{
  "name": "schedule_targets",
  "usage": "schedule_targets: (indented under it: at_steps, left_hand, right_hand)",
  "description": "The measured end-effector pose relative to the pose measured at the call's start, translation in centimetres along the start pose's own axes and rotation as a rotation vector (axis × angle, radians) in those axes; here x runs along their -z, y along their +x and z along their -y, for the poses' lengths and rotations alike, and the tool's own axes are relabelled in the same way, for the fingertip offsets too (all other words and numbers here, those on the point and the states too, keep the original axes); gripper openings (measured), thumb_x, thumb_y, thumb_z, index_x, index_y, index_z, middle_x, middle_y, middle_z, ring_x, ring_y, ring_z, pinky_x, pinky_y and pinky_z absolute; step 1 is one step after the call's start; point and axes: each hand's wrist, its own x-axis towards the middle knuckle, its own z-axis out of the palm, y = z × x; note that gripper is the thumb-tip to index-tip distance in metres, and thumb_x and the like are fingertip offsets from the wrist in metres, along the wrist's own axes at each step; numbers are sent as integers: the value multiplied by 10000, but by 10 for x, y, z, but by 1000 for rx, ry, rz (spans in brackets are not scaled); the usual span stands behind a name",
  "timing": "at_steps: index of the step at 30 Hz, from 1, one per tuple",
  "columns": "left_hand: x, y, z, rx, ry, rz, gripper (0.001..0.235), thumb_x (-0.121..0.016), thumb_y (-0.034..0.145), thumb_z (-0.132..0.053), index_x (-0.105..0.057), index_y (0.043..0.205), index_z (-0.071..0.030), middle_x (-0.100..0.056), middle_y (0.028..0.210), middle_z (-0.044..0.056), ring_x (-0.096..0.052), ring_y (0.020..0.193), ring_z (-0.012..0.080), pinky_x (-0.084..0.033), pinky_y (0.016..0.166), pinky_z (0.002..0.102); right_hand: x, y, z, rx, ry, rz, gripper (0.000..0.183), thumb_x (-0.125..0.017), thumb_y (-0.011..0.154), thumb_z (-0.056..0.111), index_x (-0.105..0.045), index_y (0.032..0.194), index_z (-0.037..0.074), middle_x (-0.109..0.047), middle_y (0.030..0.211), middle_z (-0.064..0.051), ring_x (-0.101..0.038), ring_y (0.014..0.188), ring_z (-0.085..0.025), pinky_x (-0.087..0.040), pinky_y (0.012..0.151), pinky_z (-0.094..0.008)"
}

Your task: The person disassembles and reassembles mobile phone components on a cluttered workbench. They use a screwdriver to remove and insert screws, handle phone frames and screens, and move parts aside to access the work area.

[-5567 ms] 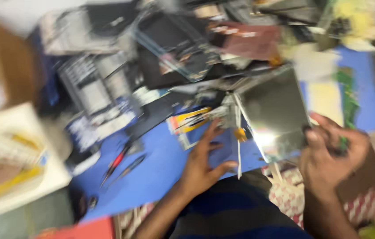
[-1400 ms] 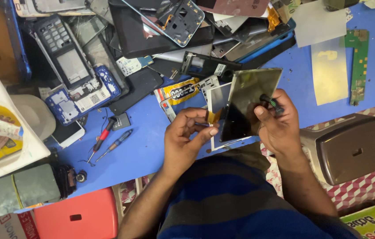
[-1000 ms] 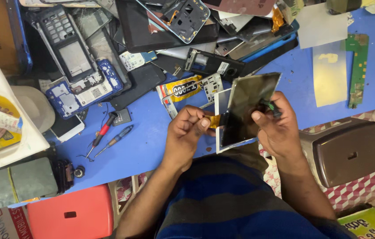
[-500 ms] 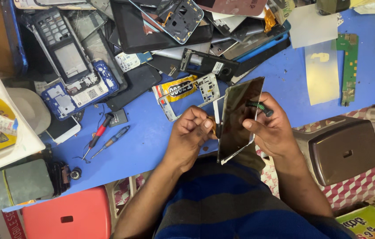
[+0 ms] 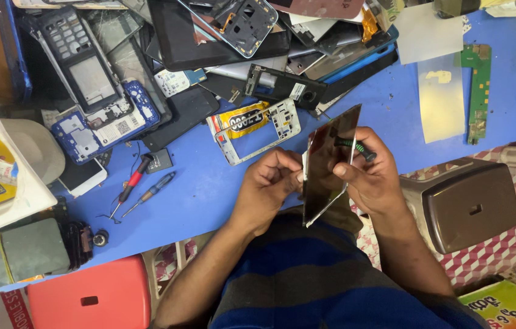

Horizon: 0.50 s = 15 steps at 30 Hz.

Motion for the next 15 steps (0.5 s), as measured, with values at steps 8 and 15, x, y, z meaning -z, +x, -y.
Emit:
schedule_targets:
  at_steps: [8, 15]
  left_hand:
    - [-2, 4, 2, -2, 206, -52, 181, -609, 977, 105, -620, 1105, -23, -664, 1021, 45, -637, 903, 86, -534, 801, 242]
    - [-4, 0, -40, -341, 683, -270, 251, -689, 960, 31, -623, 1198, -16, -696, 1166, 80, -707, 980, 129, -600, 812, 260]
  right_hand:
    - [-5, -1, 0, 56, -14, -48, 436, -787, 940, -42, -578, 1319, 12, -670, 1239, -101, -671, 1143, -169, -556, 1006, -329]
    - [-2, 5, 6, 95, -25, -165, 450, -775, 944, -36, -580, 1348, 3, -701, 1147, -86, -670, 1036, -133, -533, 969, -278]
